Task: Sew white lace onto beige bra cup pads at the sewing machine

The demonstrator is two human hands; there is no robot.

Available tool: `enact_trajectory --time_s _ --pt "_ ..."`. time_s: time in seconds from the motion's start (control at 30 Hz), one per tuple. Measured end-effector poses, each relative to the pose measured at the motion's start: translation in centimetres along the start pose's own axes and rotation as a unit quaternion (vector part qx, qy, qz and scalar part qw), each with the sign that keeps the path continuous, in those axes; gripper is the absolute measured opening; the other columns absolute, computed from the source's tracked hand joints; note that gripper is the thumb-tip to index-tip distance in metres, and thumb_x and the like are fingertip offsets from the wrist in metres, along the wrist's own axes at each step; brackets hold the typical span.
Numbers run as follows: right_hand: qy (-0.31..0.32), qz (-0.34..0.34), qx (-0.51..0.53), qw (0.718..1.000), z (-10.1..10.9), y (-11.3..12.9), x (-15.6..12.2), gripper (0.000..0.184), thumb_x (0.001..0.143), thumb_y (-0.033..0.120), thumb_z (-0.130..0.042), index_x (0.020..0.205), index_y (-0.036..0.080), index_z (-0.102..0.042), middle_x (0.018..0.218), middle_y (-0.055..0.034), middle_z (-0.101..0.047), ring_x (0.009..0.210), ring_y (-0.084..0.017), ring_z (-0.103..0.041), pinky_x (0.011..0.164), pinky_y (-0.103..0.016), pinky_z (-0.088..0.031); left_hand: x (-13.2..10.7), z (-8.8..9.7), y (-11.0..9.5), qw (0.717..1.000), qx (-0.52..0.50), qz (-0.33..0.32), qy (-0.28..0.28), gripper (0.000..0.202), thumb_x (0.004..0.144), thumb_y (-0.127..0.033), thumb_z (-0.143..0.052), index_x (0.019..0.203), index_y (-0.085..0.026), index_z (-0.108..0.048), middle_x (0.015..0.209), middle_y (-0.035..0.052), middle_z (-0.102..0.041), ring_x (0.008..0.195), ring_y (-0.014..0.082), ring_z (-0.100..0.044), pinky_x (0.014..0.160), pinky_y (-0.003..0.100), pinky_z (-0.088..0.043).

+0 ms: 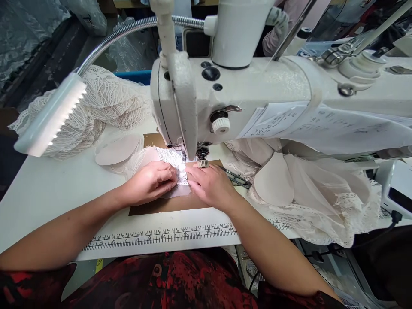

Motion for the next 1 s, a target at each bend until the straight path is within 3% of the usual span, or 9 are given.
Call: enact_trajectory --time_s 0.13,0.23,0.33,0.5,1.0 --pt "0.004 0.066 -0.007 0.998 -0.1 0.7 0.0 0.035 0.085 0.016 -0.053 0.120 0.021 -0.057 0.108 -0.0081 -0.062 0.083 -0.018 -0.058 0.071 -0.029 -0.043 0.0 0.3 0.3 0.997 -0.070 0.011 0.001 0.016 0.092 -0.021 -0.046 0.084 -0.015 -0.060 0.085 0.0042 -0.064 0.083 0.0162 -0.058 0.083 0.033 -0.045" --pt "-0.037 0.127 -0.015 0.991 -0.5 1.0 -0.1 0.018 0.087 0.020 -0.052 0.099 0.019 -0.065 0.092 -0.0054 -0.064 0.077 -0.016 -0.056 0.069 -0.028 -0.041 -0.1 0.4 0.3 0.997 -0.076 0.012 0.003 0.018 0.093 -0.023 -0.045 0.086 -0.016 -0.060 0.088 0.0052 -0.064 0.085 0.0170 -0.058 0.083 0.033 -0.047" --pt "-0.065 0.154 -0.007 0.986 -0.7 1.0 -0.4 0.017 0.089 0.025 -0.051 0.084 0.019 -0.067 0.077 -0.0032 -0.064 0.072 -0.015 -0.054 0.068 -0.028 -0.040 -0.1 0.2 0.3 0.999 -0.032 0.011 -0.013 0.022 0.093 -0.026 -0.045 0.097 -0.014 -0.063 0.102 0.0105 -0.063 0.095 0.0205 -0.057 0.085 0.035 -0.048" --pt "-0.055 0.151 -0.018 0.987 -0.6 1.2 -0.6 0.019 0.089 0.023 -0.050 0.083 0.018 -0.068 0.075 -0.0035 -0.066 0.072 -0.015 -0.054 0.067 -0.028 -0.038 -0.1 -0.6 0.0 0.997 0.073 -0.011 -0.011 0.032 0.094 -0.029 -0.044 0.115 -0.012 -0.061 0.125 0.0138 -0.057 0.099 0.0239 -0.055 0.087 0.041 -0.048" --pt "-0.086 0.122 -0.075 0.986 -0.2 1.6 -0.5 0.021 0.090 0.021 -0.049 0.085 0.018 -0.070 0.072 -0.0034 -0.065 0.068 -0.014 -0.053 0.064 -0.027 -0.037 0.3 -0.5 0.3 0.989 0.144 -0.035 -0.015 0.035 0.094 -0.029 -0.043 0.121 -0.013 -0.059 0.126 0.0154 -0.058 0.102 0.0254 -0.056 0.086 0.042 -0.048"
Point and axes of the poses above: each hand's wrist, its own x-axis towards the middle knuckle, its own z-axis out of the back of the hand, y = z × x, the point moved 5 cm from there along x, towards the middle knuckle
